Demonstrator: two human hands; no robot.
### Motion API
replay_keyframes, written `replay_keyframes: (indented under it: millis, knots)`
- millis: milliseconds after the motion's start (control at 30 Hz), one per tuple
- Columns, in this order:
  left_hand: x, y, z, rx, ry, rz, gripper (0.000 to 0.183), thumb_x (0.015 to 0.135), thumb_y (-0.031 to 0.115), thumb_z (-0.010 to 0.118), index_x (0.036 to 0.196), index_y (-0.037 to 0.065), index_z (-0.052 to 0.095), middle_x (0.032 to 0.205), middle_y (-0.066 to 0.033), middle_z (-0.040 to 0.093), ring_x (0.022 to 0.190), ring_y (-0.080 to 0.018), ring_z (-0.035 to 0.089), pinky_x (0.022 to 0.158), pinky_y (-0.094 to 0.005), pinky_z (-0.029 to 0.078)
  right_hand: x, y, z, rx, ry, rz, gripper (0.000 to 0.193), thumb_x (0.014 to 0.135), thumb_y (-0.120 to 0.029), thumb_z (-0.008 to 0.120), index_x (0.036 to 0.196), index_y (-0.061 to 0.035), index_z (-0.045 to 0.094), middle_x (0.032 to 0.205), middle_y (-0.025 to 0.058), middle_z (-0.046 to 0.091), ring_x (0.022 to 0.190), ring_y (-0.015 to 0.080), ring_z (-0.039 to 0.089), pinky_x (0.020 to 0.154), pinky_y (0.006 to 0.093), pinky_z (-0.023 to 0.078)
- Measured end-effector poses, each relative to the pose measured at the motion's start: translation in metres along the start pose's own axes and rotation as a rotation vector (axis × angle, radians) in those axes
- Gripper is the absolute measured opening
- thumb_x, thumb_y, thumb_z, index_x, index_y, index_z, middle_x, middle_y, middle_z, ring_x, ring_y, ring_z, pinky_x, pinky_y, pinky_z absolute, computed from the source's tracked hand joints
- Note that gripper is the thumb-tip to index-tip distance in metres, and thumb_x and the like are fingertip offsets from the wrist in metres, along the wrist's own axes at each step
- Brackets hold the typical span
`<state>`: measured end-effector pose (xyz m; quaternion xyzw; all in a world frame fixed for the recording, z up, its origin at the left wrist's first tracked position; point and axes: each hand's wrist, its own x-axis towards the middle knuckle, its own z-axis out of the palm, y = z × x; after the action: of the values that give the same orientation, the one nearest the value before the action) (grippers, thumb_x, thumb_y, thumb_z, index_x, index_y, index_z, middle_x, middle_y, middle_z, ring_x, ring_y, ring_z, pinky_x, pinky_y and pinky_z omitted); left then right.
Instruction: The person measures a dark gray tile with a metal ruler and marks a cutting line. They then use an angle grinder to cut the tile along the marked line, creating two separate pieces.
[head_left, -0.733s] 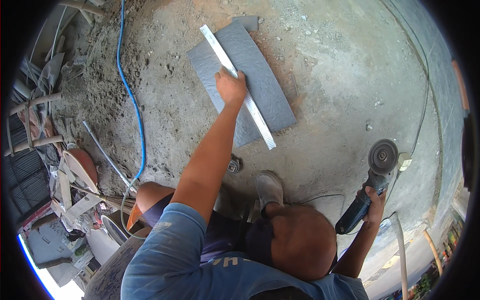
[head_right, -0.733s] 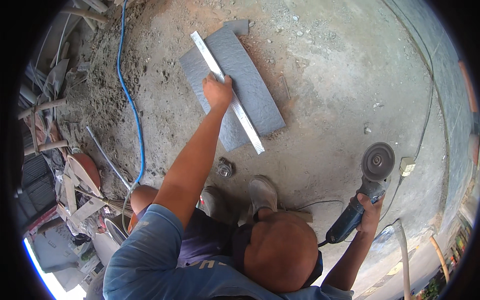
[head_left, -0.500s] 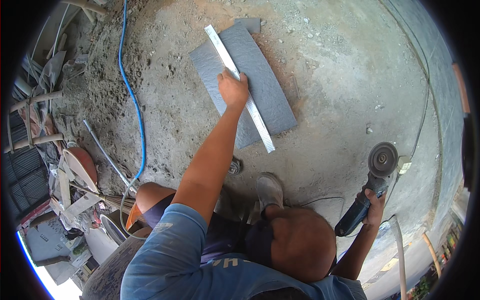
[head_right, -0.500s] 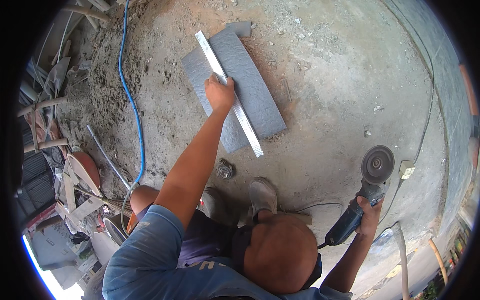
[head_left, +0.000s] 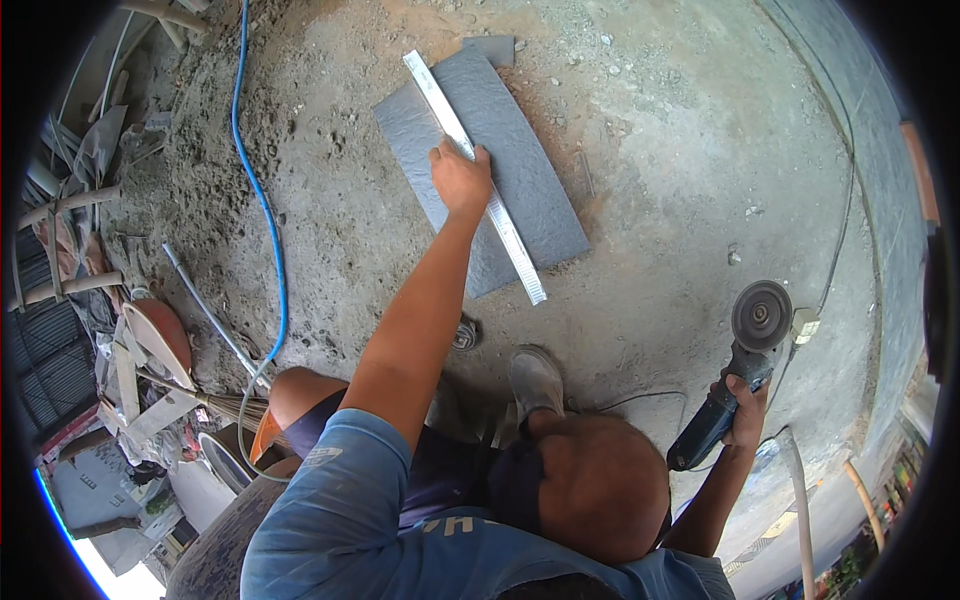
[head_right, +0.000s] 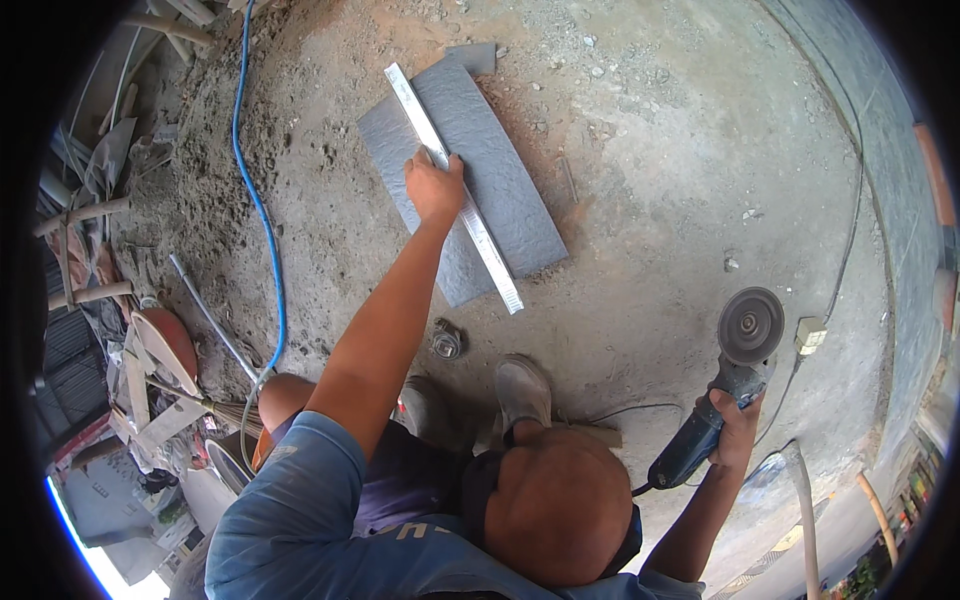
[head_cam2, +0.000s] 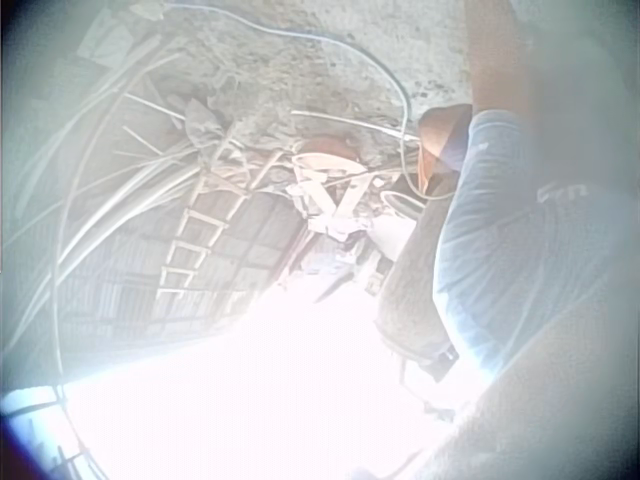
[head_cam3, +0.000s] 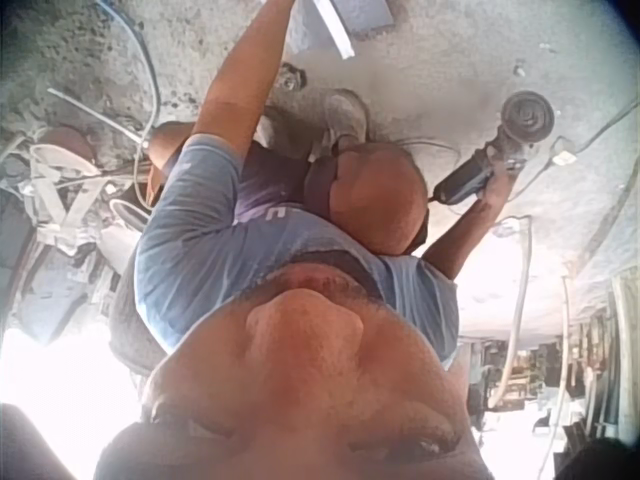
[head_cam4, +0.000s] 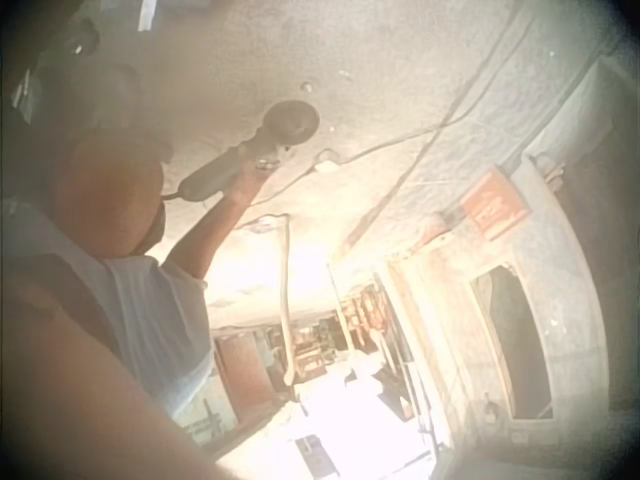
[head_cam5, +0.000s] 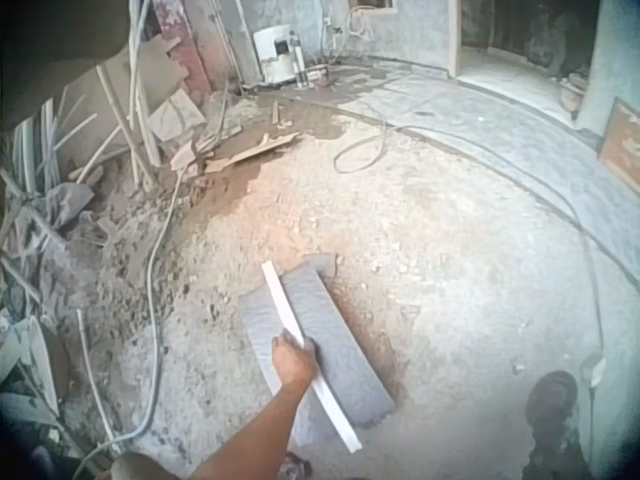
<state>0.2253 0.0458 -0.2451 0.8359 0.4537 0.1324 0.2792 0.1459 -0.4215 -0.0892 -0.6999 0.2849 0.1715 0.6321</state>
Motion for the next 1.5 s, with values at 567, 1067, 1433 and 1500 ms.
replay_keyframes:
  millis: [567, 1067, 1433, 1500]
  knots:
    - [0.002, -0.005, 0.004, 0.047, 0.027, 0.081, 0.064, 0.081, 0.024, 0.072, 0.138, 0.000, 0.053, 0.111, -0.0269, 0.058, 0.099, -0.0419, 0.063, 0.089, -0.0462, 0.051, 0.001, -0.001, -0.002, -0.011, -0.023, 0.010, 0.062, 0.072, -0.015, 0.079, 0.123, -0.0057, 0.045, 0.089, 0.0096, 0.060, 0.066, 0.0202, 0.063, 0.058, 0.0330, 0.055]
    - [0.002, -0.006, 0.005, 0.062, 0.020, 0.096, 0.065, 0.082, 0.026, 0.072, 0.138, 0.000, 0.052, 0.114, -0.0286, 0.058, 0.104, -0.0432, 0.061, 0.093, -0.0465, 0.050, 0.004, 0.004, -0.006, 0.012, -0.017, 0.021, 0.065, 0.070, -0.012, 0.079, 0.124, -0.0056, 0.042, 0.090, 0.0109, 0.059, 0.066, 0.0210, 0.063, 0.057, 0.0333, 0.055]
    - [0.003, -0.005, 0.003, 0.068, 0.000, 0.079, 0.065, 0.082, 0.026, 0.071, 0.139, 0.000, 0.052, 0.114, -0.0276, 0.057, 0.104, -0.0423, 0.061, 0.093, -0.0458, 0.049, 0.004, 0.004, -0.007, -0.011, -0.017, -0.006, 0.055, 0.074, -0.015, 0.078, 0.118, -0.0067, 0.047, 0.088, 0.0093, 0.063, 0.065, 0.0206, 0.065, 0.057, 0.0339, 0.057]
    - [0.003, -0.004, 0.003, 0.065, 0.000, 0.076, 0.066, 0.082, 0.026, 0.071, 0.139, 0.000, 0.052, 0.114, -0.0273, 0.057, 0.104, -0.0422, 0.061, 0.093, -0.0457, 0.050, 0.004, 0.004, -0.007, -0.019, -0.013, -0.004, 0.053, 0.073, -0.016, 0.078, 0.116, -0.0059, 0.049, 0.087, 0.0091, 0.063, 0.064, 0.0206, 0.065, 0.056, 0.0338, 0.057]
